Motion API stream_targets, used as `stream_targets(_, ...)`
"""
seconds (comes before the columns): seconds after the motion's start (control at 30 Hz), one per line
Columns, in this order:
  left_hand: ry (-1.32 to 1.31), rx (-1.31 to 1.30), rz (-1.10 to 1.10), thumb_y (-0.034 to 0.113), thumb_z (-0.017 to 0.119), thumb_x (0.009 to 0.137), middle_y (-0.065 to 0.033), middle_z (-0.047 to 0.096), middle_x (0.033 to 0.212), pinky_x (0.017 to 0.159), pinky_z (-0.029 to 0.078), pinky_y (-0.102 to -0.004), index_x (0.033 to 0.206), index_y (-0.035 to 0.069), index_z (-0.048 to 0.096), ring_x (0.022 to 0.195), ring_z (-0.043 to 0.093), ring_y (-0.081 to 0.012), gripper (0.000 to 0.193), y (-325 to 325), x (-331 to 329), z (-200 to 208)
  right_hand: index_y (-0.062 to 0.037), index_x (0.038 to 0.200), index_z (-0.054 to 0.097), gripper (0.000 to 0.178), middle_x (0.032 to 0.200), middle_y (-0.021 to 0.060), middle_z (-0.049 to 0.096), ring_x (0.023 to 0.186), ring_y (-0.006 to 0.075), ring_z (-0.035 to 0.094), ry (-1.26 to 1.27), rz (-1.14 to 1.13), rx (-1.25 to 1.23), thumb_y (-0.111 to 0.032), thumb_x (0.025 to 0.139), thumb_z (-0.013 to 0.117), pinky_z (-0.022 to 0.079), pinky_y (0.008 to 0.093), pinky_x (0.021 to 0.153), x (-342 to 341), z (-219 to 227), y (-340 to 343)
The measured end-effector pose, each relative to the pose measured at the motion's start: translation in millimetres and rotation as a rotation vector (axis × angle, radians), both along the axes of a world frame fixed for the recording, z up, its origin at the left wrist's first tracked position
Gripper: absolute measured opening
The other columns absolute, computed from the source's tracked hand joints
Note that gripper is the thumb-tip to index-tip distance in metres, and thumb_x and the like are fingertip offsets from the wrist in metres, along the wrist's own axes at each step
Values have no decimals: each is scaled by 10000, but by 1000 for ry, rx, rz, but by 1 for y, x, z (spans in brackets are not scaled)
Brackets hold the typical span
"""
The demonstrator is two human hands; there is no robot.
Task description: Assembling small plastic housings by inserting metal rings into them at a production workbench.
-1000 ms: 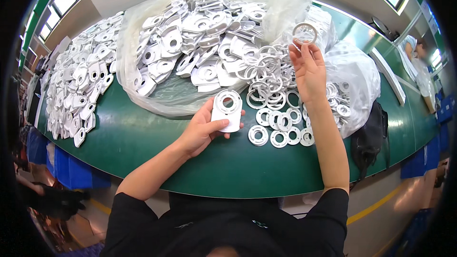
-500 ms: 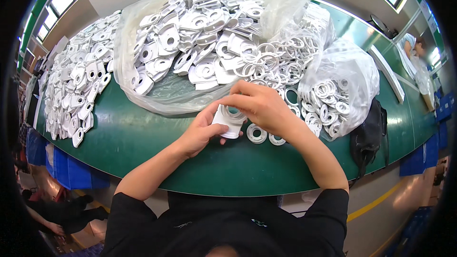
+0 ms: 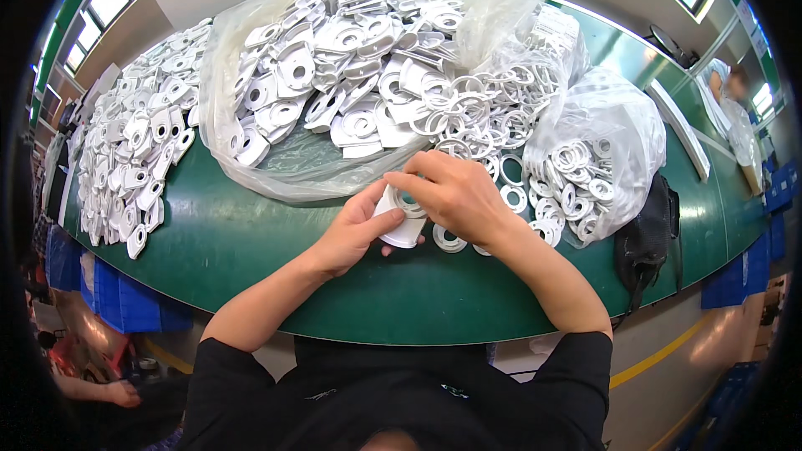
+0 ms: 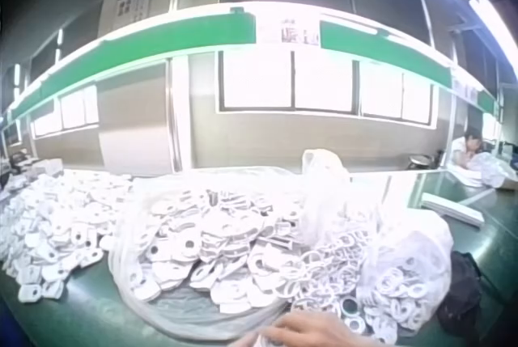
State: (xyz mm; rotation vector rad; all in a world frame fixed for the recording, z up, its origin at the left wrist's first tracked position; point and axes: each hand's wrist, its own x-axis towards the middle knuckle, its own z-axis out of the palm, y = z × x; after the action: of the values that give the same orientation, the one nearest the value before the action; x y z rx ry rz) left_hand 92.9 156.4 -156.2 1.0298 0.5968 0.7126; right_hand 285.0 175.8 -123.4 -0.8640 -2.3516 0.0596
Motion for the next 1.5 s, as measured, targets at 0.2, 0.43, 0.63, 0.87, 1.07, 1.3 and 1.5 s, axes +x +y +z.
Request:
stream_targets(0.2, 116, 113, 57, 144, 528, 930, -29, 639, 888, 531, 419, -176, 1312, 41, 412, 726, 574, -35, 413, -4, -2, 9, -79, 955, 692, 217, 843, 39, 624, 680, 195, 582, 171, 71, 108, -8, 751, 673, 474, 291, 568, -4, 7, 2)
stream_targets(0.43, 312, 651, 244, 179, 529, 934, -48, 621, 796, 613, 452, -311, 1146, 21, 521, 718, 577, -127, 265, -9, 2, 10, -1, 906, 633, 103, 809, 25, 599, 733, 81, 549, 394, 9, -791, -98, 887, 602, 436, 222, 630, 5, 12, 4)
stream_targets(0.63, 486, 639, 263, 222, 463, 960, -152, 504, 629, 532, 384, -353, 876, -15, 530, 531, 471, -216, 260, -4, -3, 7, -9, 851, 582, 100, 744, 68, 559, 663, 179, 534, 156, 56, -590, -104, 878, 600, 424, 293, 613, 2, 16, 0)
stream_targets(0.87, 464, 695, 311, 202, 443, 969, -156, 474, 600, 514, 367, -352, 848, -8, 523, 504, 455, -237, 256, -7, -1, 5, -9, 890, 595, 110, 761, 68, 570, 688, 179, 548, 163, 57, -492, -119, 893, 593, 427, 292, 631, 2, 15, -1)
stream_targets(1.07, 90, 421, 350, 136, 408, 1000, -60, 567, 1027, 817, 419, -255, 1212, 21, 383, 912, 520, -89, 243, -7, 1, 2, 9, 980, 596, 165, 814, -3, 597, 740, 70, 528, 599, -22, -779, -141, 958, 530, 433, 234, 648, -3, 10, -1)
stream_targets(1.3, -19, 358, 308, 201, 399, 1010, -20, 559, 921, 734, 403, -243, 1058, 12, 502, 816, 488, -77, 220, -11, 2, 9, 12, 986, 636, 170, 789, 43, 627, 724, 100, 577, 457, 43, -569, -115, 941, 533, 449, 248, 651, -5, 4, -2)
stream_targets(1.5, 245, 532, 287, 219, 452, 985, -48, 531, 699, 616, 388, -302, 845, 5, 573, 675, 497, -127, 283, -3, -3, 8, -3, 948, 661, 130, 744, 82, 630, 649, 164, 579, 298, 89, -574, -88, 893, 579, 443, 267, 605, -3, 12, -3)
